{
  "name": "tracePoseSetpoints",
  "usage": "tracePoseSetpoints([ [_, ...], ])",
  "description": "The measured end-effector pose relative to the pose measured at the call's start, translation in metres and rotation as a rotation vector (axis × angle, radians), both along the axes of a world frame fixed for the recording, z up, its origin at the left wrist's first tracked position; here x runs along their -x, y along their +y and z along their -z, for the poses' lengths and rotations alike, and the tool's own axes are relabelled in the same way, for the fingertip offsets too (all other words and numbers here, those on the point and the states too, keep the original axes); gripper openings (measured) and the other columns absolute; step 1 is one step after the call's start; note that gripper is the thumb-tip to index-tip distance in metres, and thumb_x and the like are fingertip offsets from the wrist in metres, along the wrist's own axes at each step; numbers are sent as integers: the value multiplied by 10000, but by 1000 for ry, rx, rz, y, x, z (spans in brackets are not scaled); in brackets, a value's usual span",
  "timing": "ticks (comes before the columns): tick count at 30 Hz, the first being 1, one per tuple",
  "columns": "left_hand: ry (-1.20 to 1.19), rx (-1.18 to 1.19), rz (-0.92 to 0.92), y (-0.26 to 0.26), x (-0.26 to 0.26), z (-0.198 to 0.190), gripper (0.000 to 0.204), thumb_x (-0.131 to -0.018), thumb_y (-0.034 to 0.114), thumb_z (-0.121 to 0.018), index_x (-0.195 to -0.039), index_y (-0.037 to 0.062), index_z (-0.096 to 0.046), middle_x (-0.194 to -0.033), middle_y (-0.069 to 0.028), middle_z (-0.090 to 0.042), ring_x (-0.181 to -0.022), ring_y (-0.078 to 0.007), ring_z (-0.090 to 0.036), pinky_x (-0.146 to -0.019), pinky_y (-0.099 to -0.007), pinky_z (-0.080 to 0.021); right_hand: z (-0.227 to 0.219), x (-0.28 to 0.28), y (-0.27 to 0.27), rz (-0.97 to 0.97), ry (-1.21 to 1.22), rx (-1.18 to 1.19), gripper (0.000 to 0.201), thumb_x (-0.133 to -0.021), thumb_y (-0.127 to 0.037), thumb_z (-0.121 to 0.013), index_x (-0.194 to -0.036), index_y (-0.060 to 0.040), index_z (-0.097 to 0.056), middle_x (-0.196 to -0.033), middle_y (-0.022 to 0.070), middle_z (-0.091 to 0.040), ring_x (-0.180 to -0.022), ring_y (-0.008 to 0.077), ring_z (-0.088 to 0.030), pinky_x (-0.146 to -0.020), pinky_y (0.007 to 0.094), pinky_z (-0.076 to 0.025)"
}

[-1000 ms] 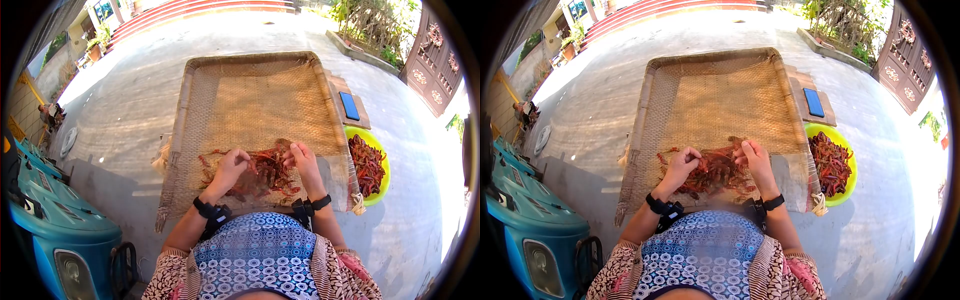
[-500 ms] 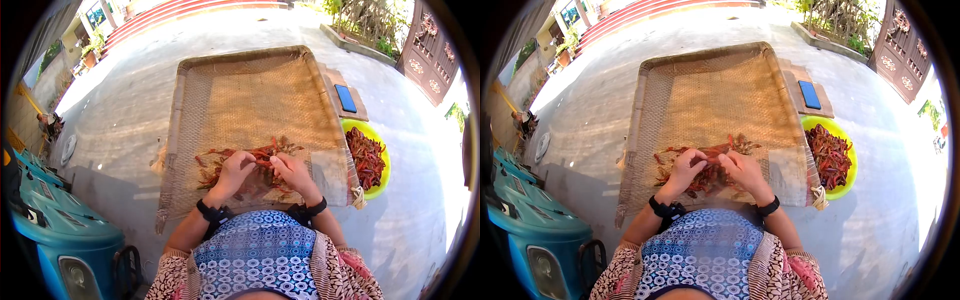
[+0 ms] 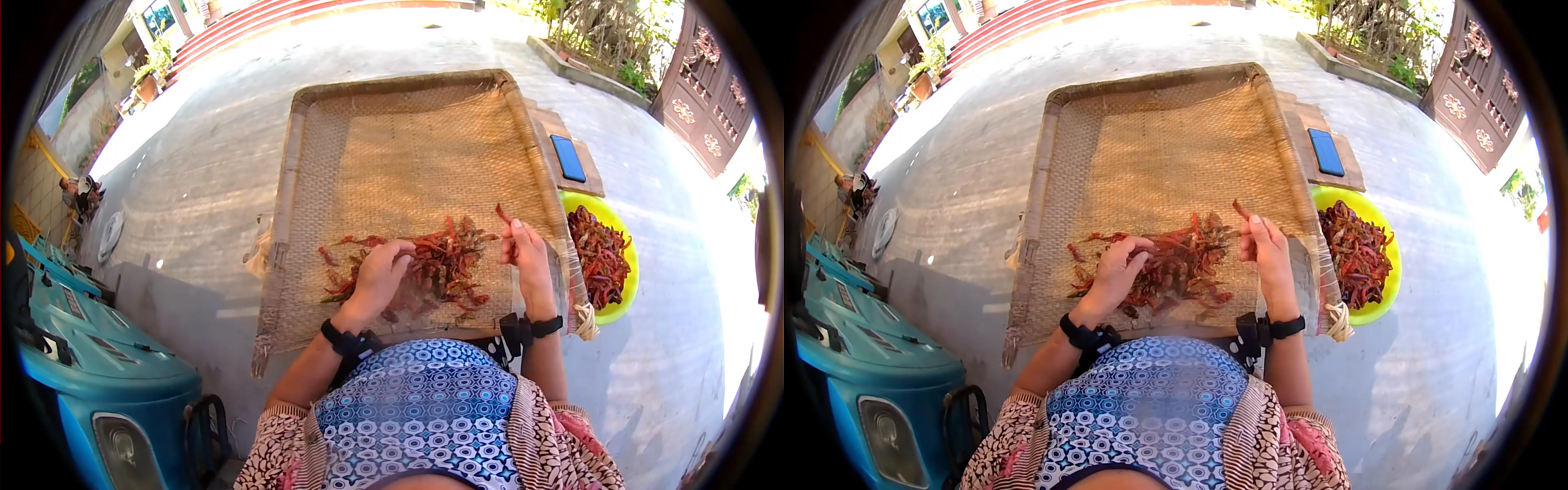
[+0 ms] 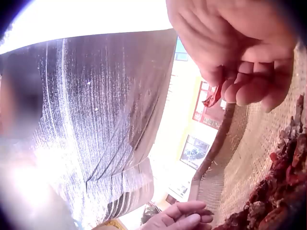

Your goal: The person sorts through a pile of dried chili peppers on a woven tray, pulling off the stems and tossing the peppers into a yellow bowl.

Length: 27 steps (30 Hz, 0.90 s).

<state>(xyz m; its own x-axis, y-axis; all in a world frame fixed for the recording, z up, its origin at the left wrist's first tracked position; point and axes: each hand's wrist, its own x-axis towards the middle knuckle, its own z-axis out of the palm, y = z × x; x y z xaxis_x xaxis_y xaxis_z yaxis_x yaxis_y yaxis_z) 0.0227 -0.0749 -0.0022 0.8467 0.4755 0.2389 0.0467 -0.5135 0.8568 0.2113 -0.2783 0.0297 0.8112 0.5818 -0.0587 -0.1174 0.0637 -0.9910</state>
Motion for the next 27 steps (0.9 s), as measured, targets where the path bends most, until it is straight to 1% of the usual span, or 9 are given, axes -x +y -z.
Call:
tracePoseSetpoints([
  [3, 14, -151, -48, 1, 1, -1, 168, -909, 26, -589, -1073, 0, -609, -978, -94, -638, -870, -185, -623, -779, -294, -505, 6, -29, -19, 208, 334, -628, 342, -997, -417, -482, -1007, -90, -583, -779, -29, -547, -643, 86, -500, -624, 257, -454],
  [6, 29, -190, -58, -3, 2, -1, 157, -905, 36, -599, -1057, -1, -608, -954, -97, -632, -843, -194, -622, -755, -304, -506, 15, -37, -28, 326, 459, -681, 346, -1005, -413, -464, -1072, -90, -570, -832, -15, -551, -647, 106, -463, -662, 287, -459],
  [9, 41, -191, -57, -3, 1, -2, 154, -907, 44, -603, -1054, 1, -604, -958, -95, -629, -842, -196, -623, -745, -307, -504, 39, -30, -25, 213, 446, -526, 327, -999, -410, -476, -1062, -107, -583, -828, -35, -558, -669, 95, -494, -650, 287, -460],
  [10, 18, -191, -54, 0, 0, 2, 156, -908, 48, -604, -1057, 3, -604, -964, -95, -628, -840, -198, -624, -743, -306, -504, 31, -16, -19, 215, 430, -435, 313, -1001, -393, -480, -1065, -103, -580, -827, -33, -563, -673, 99, -504, -647, 277, -459],
  [14, 4, -93, -71, 3, 0, 4, 166, -904, 59, -616, -1062, 10, -605, -952, -91, -627, -857, -205, -625, -754, -302, -502, 27, 10, 5, -1, 302, -280, 279, -1010, -338, -473, -1043, -85, -585, -816, -7, -573, -674, 96, -525, -629, 251, -451],
  [17, 138, -155, -52, -5, 5, -12, 191, -890, 90, -614, -1075, 45, -599, -978, -115, -615, -883, -264, -625, -765, -351, -502, 14, 26, 17, -102, 161, -128, 307, -1018, -329, -454, -1029, -60, -604, -817, 6, -610, -678, 84, -562, -633, 249, -487],
  [20, 163, -149, 11, -9, 6, -17, 225, -873, 45, -647, -1092, 30, -602, -987, -91, -596, -885, -200, -620, -789, -304, -508, 26, 29, 25, -192, 146, -96, 257, -1008, -288, -490, -1034, -59, -604, -825, 12, -621, -688, 76, -568, -632, 232, -477],
  [23, 165, -202, 35, -8, 6, -14, 251, -856, 17, -646, -1102, 29, -599, -1011, -97, -586, -872, -202, -622, -790, -306, -514, 25, 36, 25, -265, 150, -60, 223, -1002, -259, -508, -1050, -60, -596, -833, 12, -620, -689, 73, -566, -638, 221, -470],
  [27, 3, -119, -31, -2, 3, -5, 262, -846, -25, -629, -1102, 16, -595, -1008, -94, -583, -863, -187, -620, -785, -290, -512, 16, 44, 31, -361, 94, 21, 216, -998, -242, -518, -1073, -49, -583, -840, 13, -614, -693, 72, -562, -642, 219, -463],
])
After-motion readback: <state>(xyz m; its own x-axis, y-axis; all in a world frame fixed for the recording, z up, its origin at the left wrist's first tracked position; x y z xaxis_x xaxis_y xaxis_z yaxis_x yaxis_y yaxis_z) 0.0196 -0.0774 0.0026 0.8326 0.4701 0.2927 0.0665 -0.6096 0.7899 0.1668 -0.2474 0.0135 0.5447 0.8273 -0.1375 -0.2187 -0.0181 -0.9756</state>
